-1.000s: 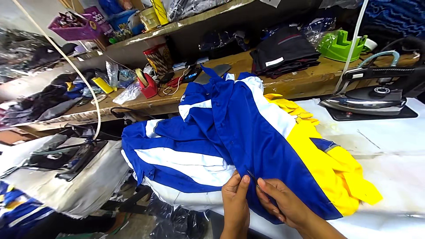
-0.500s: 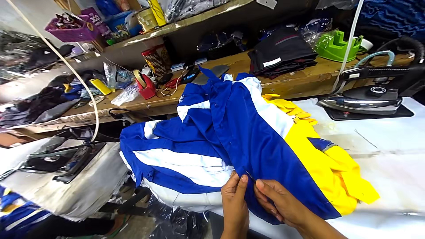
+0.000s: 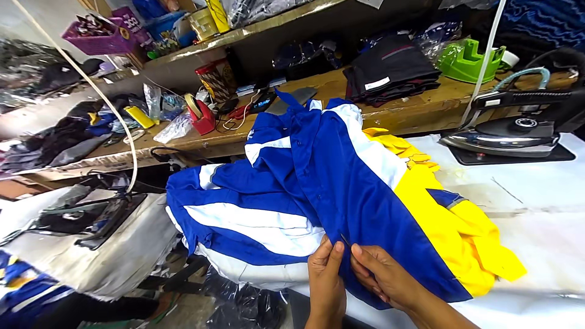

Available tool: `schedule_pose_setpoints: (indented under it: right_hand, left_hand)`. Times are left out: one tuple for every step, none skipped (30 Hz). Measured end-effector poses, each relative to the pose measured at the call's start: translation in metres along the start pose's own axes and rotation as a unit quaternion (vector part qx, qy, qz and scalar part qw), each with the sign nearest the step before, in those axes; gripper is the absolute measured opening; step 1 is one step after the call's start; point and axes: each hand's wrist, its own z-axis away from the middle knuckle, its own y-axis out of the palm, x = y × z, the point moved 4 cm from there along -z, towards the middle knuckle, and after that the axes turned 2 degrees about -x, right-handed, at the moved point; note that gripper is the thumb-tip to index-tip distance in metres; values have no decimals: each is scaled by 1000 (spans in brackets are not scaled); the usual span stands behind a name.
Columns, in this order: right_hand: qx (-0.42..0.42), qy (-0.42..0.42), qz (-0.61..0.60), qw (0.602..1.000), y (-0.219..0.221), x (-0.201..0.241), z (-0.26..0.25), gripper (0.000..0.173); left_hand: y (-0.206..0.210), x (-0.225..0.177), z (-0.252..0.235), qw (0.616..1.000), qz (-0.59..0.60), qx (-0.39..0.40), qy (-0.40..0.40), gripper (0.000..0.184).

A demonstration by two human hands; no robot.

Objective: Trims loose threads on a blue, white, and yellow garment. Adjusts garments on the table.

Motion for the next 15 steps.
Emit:
schedule_pose_setpoints:
  right_hand:
    - [7, -4, 20, 1000, -1, 1, 1, 44]
    - [13, -8, 37, 999, -2, 2, 1, 44]
    - [15, -12, 49, 999, -3, 2, 2, 43]
    - [14, -17, 56, 998, -4, 2, 2, 44]
    - [12, -22, 61, 998, -4, 2, 2, 44]
    - [12, -23, 61, 998, -5, 2, 2, 44]
    - [16, -22, 59, 998, -5, 1, 2, 44]
    - [21, -21, 57, 998, -5, 0, 2, 44]
    - [26, -20, 56, 998, -5, 0, 2, 43]
    - [29, -17, 55, 998, -6, 0, 2, 43]
    - [30, -13, 52, 998, -6, 0, 2, 43]
    - [31, -8, 46, 998, -6, 0, 2, 43]
    - [32, -2, 37, 999, -6, 0, 2, 44]
    - [35, 4, 28, 999, -6, 0, 2, 44]
    - [38, 10, 19, 999, -6, 0, 1, 45]
  left_hand:
    - [0, -1, -1, 1000, 2, 0, -1, 14]
    - [0, -1, -2, 1000, 2, 1, -1, 14]
    - [-1, -1, -2, 1000, 2, 6, -1, 14]
    - [-1, -1, -3, 1000, 1, 12, 0, 14]
    - [-2, -1, -3, 1000, -1, 20, 0, 15]
    - [-2, -1, -3, 1000, -1, 26, -1, 16]
    - [-2, -2, -3, 1000, 0, 31, -2, 17]
    - [-3, -2, -3, 999, 1, 33, -3, 18]
    - [-4, -3, -4, 999, 1, 33, -3, 18]
    - [-5, -3, -4, 999, -3, 34, -2, 18]
    - [-6, -3, -5, 999, -7, 37, -1, 18]
    - [-6, -3, -5, 999, -13, 39, -1, 18]
    - [-6, -3, -5, 999, -17, 40, 0, 18]
    - [-6, -3, -5, 999, -21, 40, 0, 18]
    - [-6, -3, -5, 999, -26, 39, 2, 19]
